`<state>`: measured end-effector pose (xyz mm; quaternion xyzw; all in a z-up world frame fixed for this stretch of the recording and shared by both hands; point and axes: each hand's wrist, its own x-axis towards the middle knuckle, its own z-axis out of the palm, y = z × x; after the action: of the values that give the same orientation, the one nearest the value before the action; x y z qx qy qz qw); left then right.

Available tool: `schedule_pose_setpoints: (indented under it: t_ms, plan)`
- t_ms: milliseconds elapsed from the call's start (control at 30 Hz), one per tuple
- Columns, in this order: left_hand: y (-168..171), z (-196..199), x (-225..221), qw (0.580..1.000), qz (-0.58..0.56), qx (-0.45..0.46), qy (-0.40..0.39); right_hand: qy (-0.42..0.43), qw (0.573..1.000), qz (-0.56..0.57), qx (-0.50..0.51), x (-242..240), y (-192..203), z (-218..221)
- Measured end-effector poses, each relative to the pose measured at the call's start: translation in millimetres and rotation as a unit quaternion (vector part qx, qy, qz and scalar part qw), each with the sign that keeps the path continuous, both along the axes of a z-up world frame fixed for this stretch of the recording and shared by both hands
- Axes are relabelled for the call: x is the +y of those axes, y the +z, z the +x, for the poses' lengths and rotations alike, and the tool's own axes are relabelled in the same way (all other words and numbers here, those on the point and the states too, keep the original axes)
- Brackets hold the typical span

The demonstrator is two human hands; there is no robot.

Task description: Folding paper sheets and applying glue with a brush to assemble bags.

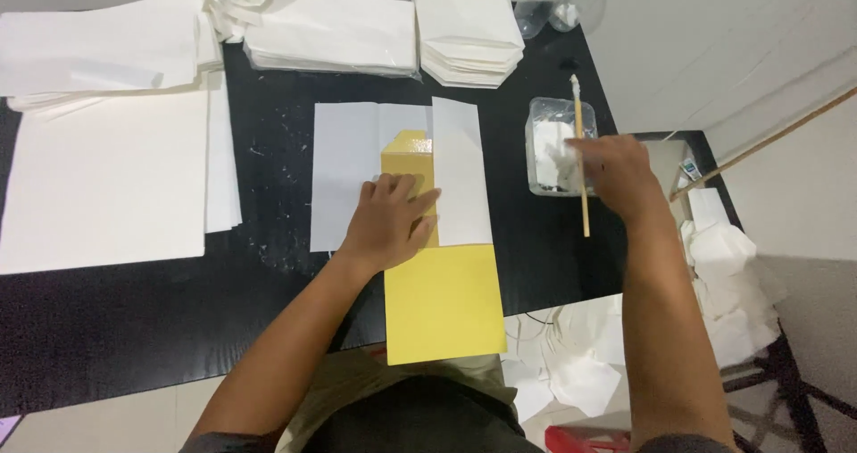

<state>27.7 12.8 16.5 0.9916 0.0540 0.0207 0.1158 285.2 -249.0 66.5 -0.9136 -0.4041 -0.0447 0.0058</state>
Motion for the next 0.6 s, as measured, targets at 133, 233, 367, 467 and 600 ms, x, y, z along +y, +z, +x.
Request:
schedule_pose_setpoints:
  t_ms: [133, 233, 367, 467, 600]
  plan:
    - [-2.8, -0.1, -4.6, 0.998, -0.041, -0.014, 0.038, 0.01, 0.992, -0.03, -0.122, 5.2, 7.2, -4.6]
    - [-2.6, -1.6, -13.5, 0.994, -0.08, -0.046, 0.054, 0.27, 0.879, 0.39, -0.042, 1.7, 10.2, 5.3]
    - [-10.2, 2.4, -17.8, 0.993, -0.081, -0.071, 0.056, 0.116, 0.915, 0.352, -0.163, -21.7, -26.0, 25.6]
    - [-10.5, 4.0, -15.9, 0.993, -0.076, -0.065, 0.055, 0.098, 0.879, 0.465, -0.048, -13.3, -19.6, 13.8]
    - [-13.3, 3.8, -15.8, 0.994, -0.07, -0.067, 0.051, 0.057, 0.849, 0.525, 0.02, -4.6, -24.4, 11.0]
